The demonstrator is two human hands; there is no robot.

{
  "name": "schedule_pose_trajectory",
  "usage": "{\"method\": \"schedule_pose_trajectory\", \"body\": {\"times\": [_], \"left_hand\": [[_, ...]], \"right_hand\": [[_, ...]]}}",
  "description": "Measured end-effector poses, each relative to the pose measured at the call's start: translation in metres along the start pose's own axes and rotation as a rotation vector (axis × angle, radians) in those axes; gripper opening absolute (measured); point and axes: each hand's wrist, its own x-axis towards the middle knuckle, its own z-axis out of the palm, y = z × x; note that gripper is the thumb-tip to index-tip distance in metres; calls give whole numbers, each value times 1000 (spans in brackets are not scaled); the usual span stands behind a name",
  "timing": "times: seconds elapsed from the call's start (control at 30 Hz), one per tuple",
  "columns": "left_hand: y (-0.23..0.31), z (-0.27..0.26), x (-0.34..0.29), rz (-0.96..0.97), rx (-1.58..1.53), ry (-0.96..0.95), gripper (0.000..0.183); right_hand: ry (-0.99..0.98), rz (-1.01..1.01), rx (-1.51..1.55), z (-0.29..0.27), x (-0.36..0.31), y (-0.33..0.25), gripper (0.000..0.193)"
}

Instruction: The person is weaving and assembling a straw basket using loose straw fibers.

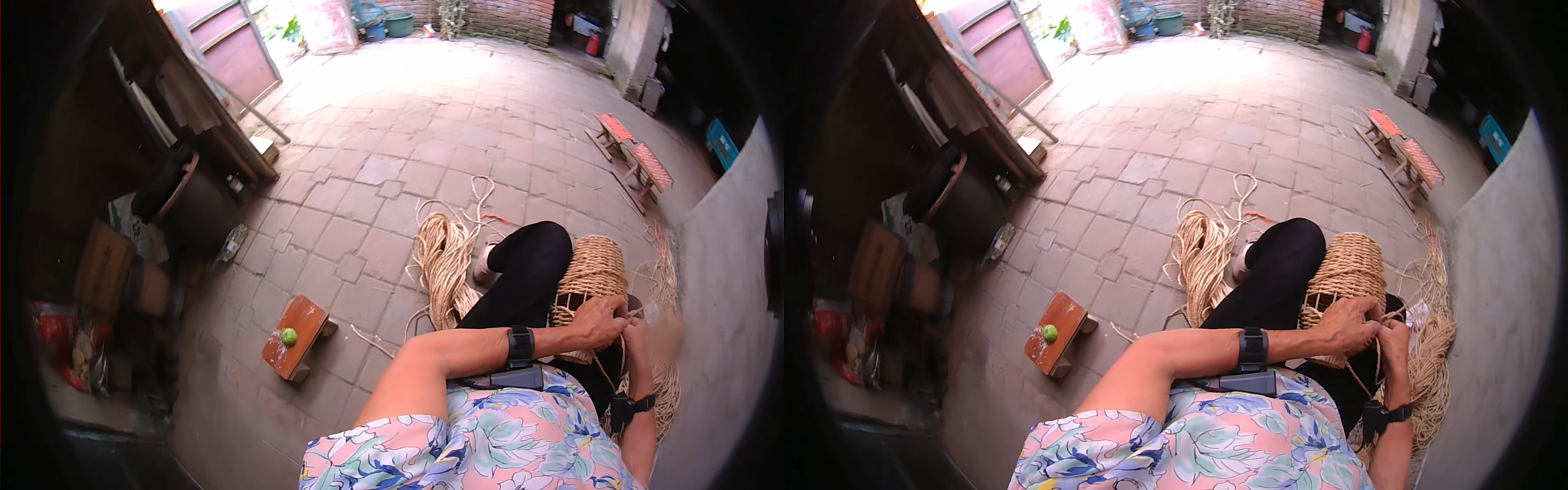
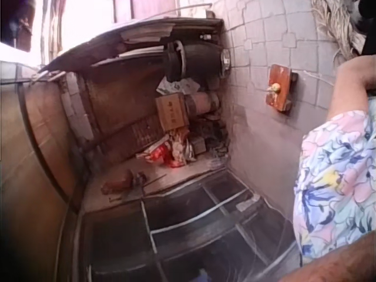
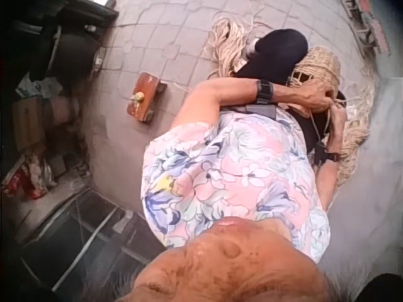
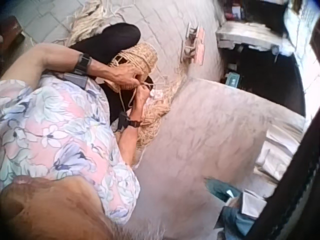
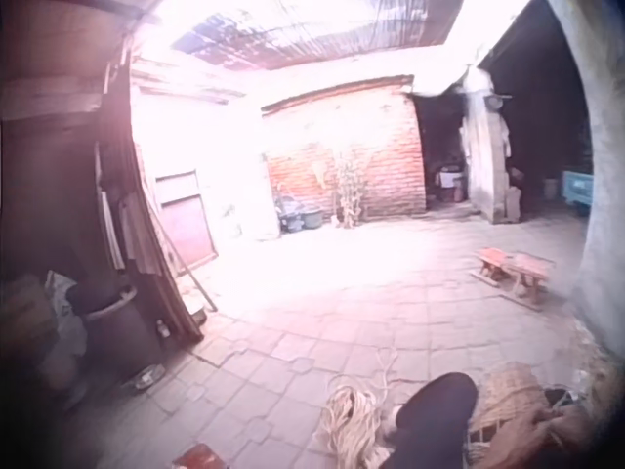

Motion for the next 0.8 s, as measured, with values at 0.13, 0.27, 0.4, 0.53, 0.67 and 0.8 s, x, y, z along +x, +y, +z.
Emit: {"method": "schedule_pose_trajectory", "body": {"times": [0.13, 0.27, 0.4, 0.53, 0.67, 0.8], "left_hand": [[-7, -18, 1, 46, -150, -5, 24], [-20, -29, 0, -3, -272, -9, 24], [-27, -31, 3, 8, -287, -9, 23], [-22, -22, 8, -97, -466, -76, 22], [-38, -56, -6, -250, -520, -23, 21], [-28, -63, -13, -196, -497, -32, 23]], "right_hand": [[-160, 310, 394, -19, -8, 15, 22], [-193, 268, 541, -3, -11, 28, 21], [-248, 180, 661, -7, -17, 26, 17], [-3, 254, 494, -47, -33, 47, 10], [125, -188, -70, -21, -27, -9, 20], [446, -529, -74, -29, -12, -29, 19]]}}
